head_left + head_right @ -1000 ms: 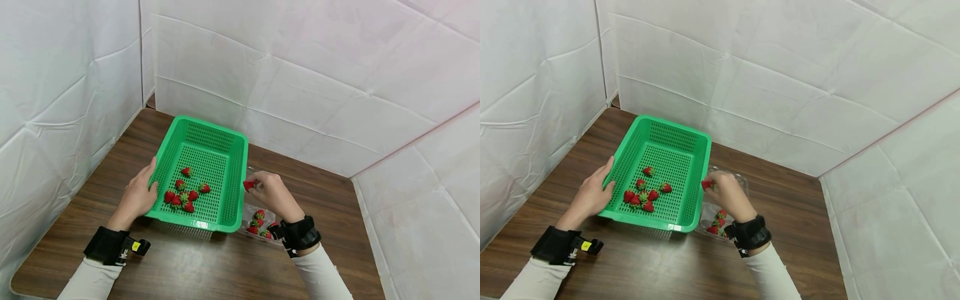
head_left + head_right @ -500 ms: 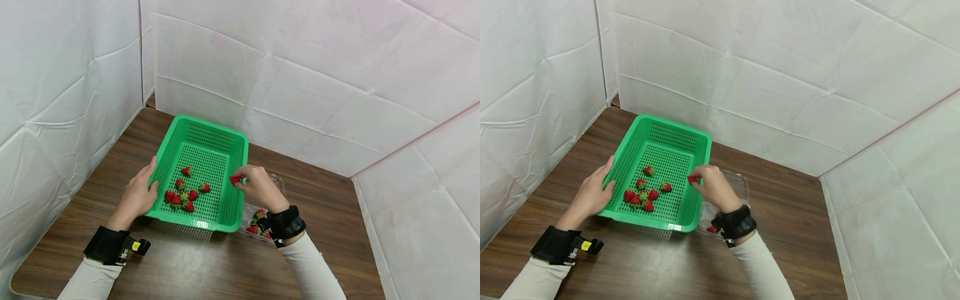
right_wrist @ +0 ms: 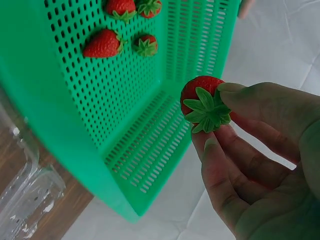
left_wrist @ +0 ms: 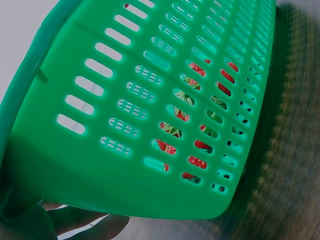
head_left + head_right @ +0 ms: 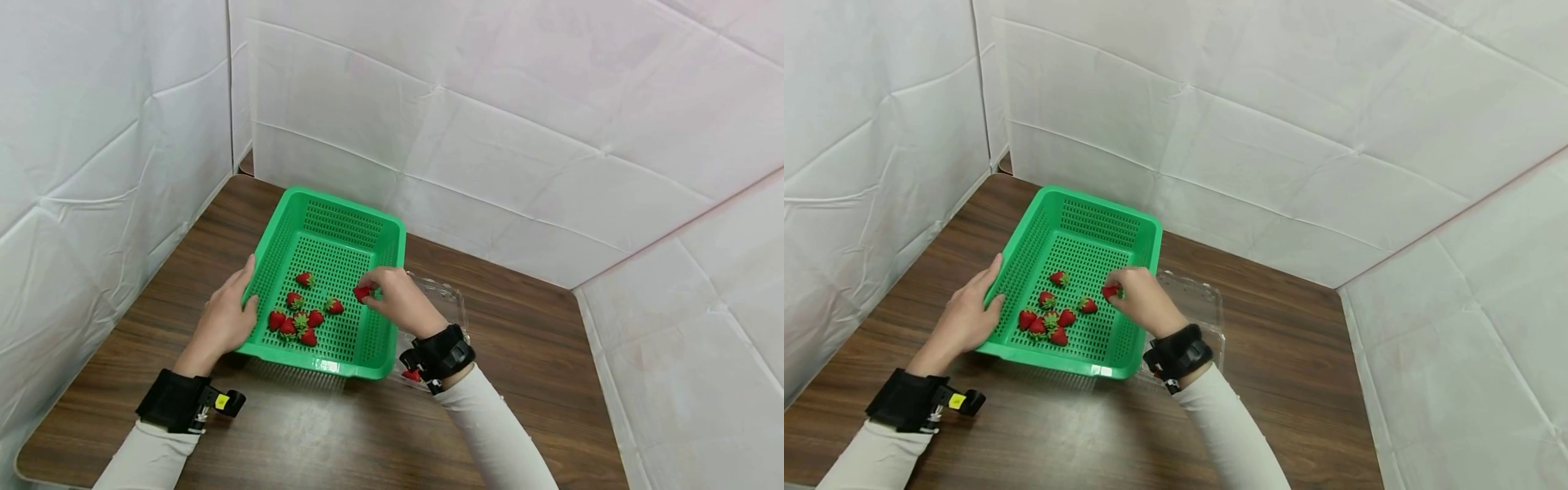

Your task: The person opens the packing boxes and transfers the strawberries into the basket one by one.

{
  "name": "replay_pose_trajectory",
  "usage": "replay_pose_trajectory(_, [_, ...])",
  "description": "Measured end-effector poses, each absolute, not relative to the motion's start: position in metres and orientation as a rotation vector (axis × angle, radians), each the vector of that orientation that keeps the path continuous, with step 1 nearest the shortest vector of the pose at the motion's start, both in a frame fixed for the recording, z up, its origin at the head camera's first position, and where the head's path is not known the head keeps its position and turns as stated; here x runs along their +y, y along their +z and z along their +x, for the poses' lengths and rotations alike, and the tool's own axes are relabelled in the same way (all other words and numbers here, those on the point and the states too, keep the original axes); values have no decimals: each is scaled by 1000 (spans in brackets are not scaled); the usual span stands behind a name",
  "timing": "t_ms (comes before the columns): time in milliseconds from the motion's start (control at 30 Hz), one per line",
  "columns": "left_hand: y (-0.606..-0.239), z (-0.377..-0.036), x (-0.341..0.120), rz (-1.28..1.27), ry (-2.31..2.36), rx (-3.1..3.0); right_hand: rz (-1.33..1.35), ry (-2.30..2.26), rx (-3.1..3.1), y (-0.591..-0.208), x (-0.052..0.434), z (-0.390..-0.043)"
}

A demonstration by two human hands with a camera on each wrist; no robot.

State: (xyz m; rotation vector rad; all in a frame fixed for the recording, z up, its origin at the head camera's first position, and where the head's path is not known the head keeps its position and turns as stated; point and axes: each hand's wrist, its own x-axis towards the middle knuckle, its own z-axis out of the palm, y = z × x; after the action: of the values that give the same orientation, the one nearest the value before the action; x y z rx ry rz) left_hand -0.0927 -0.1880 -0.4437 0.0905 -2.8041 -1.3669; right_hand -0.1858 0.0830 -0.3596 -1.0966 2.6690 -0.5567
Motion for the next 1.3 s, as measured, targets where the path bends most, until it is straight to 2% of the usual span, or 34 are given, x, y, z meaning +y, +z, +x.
replay_pose_trajectory(200, [-444,-93,-188,95,-1368,-2804,-1161,-526,2649,-366,69,-191])
replay_pose_trajectory(1300, [-445,-91,-189,90,-1371,-2796,-1119,-313,2540,-392,17,-210])
